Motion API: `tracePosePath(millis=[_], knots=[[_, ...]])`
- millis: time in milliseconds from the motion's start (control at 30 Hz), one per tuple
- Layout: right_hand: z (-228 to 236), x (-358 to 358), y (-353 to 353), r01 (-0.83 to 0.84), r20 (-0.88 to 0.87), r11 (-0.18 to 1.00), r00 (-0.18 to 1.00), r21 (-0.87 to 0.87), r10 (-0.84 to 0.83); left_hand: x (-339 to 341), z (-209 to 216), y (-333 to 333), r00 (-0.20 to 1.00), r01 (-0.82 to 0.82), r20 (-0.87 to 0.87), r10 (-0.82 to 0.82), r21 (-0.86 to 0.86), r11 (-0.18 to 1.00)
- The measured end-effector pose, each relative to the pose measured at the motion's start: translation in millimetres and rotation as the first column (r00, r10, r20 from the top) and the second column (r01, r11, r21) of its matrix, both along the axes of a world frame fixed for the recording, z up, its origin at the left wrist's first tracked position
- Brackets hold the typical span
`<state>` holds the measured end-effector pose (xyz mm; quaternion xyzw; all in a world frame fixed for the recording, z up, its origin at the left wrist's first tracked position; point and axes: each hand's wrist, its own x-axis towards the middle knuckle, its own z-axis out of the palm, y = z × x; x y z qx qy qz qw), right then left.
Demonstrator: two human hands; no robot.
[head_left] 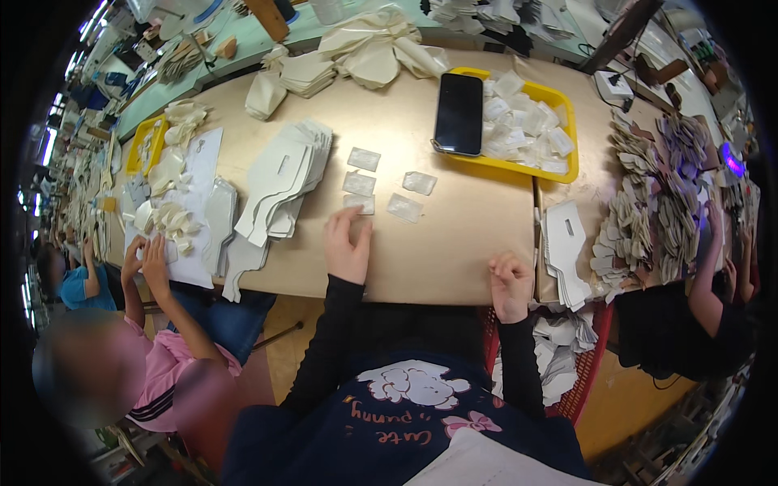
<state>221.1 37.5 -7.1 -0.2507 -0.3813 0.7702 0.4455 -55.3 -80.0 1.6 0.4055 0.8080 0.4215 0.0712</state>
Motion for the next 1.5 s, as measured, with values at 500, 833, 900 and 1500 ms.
tracePosePath(millis=[500, 833, 900, 1500], knots=[[-1.6, 1.5, 16.9, -0.040, -0.407, 0.909, 0.902, -0.415, -0.146, -14.3, 19.1, 14.5, 0.984, -0.073, 0.173, 0.048, 0.140, 0.988], [3.0, -15.1, 4.6, -0.006, 0.180, 0.994, 0.984, 0.111, -0.015, 61.4, 49.2, 11.0, 0.291, -0.231, 0.939, -0.185, 0.257, 0.938], [8.6, -24.5, -6.0, -0.098, 0.403, 0.960, 0.915, 0.261, -0.016, 79.5, 46.3, 13.2, 0.241, -0.158, 0.956, -0.168, 0.209, 0.965], [35.2, -40.4, -21.3, -0.319, 0.615, 0.948, 0.744, -0.020, 0.263, 84.8, 28.3, 3.7, 0.454, 0.090, 0.868, -0.202, 0.181, 0.979]])
